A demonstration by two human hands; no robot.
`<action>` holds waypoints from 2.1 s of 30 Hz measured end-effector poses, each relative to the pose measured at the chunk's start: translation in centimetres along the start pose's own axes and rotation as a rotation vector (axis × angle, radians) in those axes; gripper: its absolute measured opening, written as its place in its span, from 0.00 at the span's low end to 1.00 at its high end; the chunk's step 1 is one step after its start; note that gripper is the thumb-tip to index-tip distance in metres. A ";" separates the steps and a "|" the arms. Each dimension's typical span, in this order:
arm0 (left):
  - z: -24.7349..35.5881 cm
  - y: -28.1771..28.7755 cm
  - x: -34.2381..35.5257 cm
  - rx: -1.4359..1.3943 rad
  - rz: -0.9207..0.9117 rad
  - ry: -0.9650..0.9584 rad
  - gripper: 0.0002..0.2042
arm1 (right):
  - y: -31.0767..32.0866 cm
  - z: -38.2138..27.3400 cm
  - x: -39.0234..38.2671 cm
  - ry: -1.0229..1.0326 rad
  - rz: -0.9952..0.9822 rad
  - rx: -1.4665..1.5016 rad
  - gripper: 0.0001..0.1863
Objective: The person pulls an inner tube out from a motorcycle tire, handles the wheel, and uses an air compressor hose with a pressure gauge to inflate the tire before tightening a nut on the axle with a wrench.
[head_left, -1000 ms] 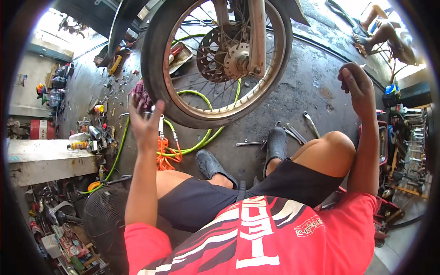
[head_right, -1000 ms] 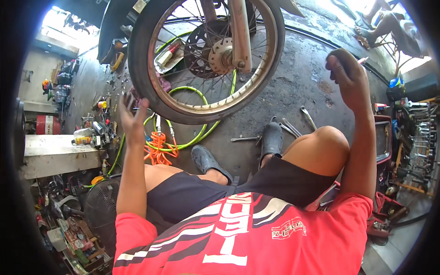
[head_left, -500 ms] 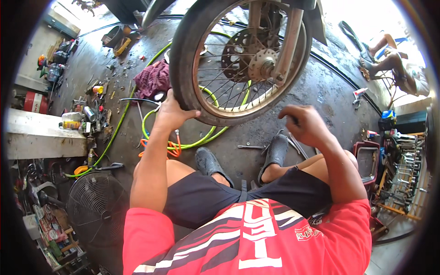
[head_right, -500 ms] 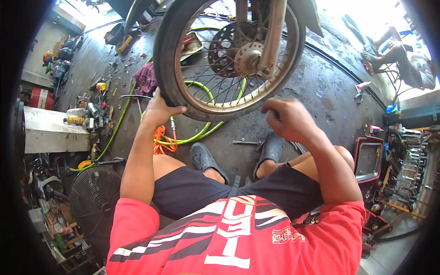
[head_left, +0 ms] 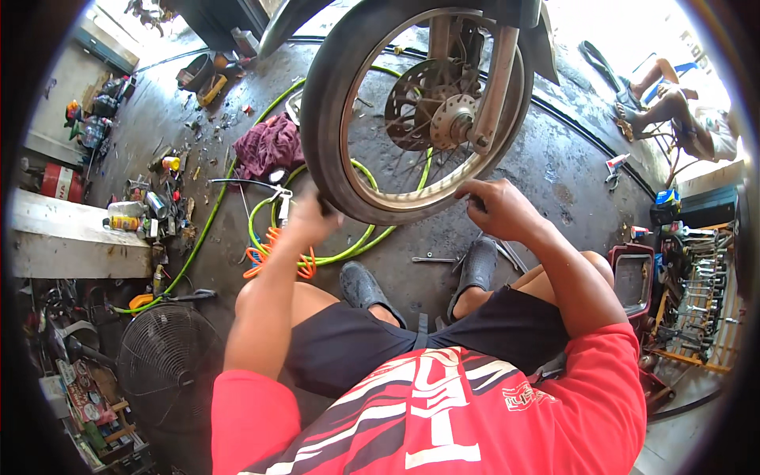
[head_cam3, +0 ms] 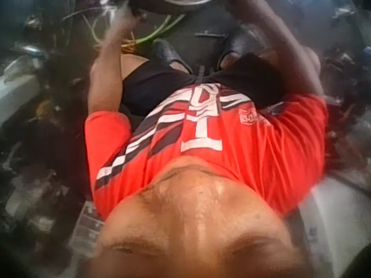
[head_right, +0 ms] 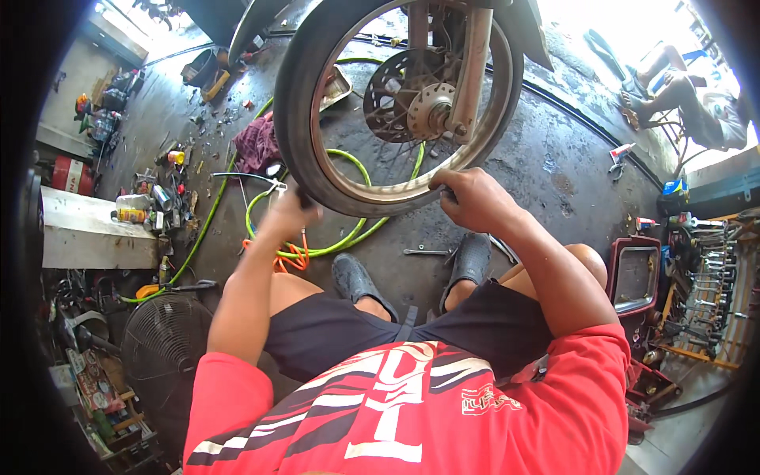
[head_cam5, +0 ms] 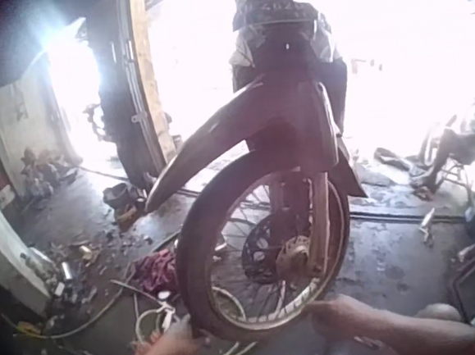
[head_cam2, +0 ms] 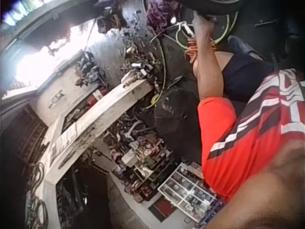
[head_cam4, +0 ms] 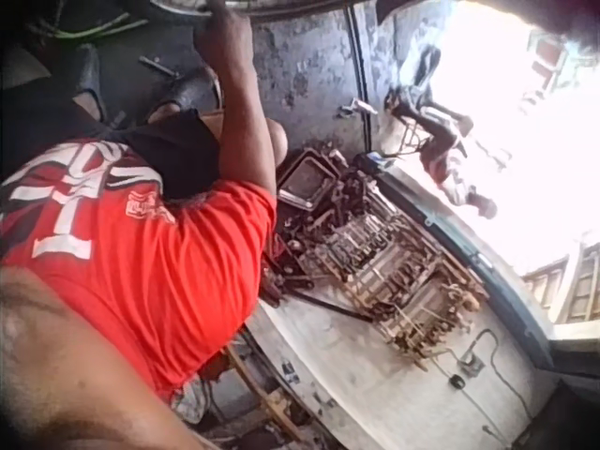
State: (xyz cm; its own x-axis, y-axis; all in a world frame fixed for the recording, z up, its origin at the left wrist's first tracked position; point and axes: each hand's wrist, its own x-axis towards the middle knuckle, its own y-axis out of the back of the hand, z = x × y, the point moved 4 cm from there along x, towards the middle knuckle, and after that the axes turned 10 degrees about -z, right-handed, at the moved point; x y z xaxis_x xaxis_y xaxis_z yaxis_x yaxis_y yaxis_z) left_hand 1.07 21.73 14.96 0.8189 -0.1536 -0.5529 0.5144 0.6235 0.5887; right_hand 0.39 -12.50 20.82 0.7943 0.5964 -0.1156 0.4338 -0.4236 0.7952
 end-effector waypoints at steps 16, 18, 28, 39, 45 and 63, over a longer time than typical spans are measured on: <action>6.6 4.0 -2.3 0.083 0.565 -0.093 0.48 | -7.3 3.3 3.4 -0.218 -0.134 0.300 0.19; 6.2 3.7 -1.4 0.007 0.556 -0.179 0.46 | -10.6 3.9 5.3 -0.349 -0.065 0.723 0.28; 6.0 2.6 -0.2 0.028 0.591 -0.243 0.45 | -20.5 0.2 7.9 -0.400 0.473 1.227 0.43; 3.7 1.4 0.0 0.006 0.520 -0.232 0.46 | -20.1 0.9 8.1 -0.294 0.306 1.211 0.33; 5.5 1.2 0.0 -0.058 0.479 -0.212 0.45 | -21.8 3.9 8.5 -0.315 0.476 1.180 0.33; 4.8 0.9 0.3 -0.013 0.493 -0.244 0.45 | -22.1 3.4 8.4 -0.424 0.502 1.267 0.23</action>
State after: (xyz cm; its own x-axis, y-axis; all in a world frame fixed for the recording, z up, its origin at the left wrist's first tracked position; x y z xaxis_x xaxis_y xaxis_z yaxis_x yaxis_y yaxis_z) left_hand 3.01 18.59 18.19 0.9981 -0.0130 -0.0595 0.0527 0.6759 0.7351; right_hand -1.07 -0.38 0.24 0.9418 0.0533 -0.3319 -0.0257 -0.9731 -0.2290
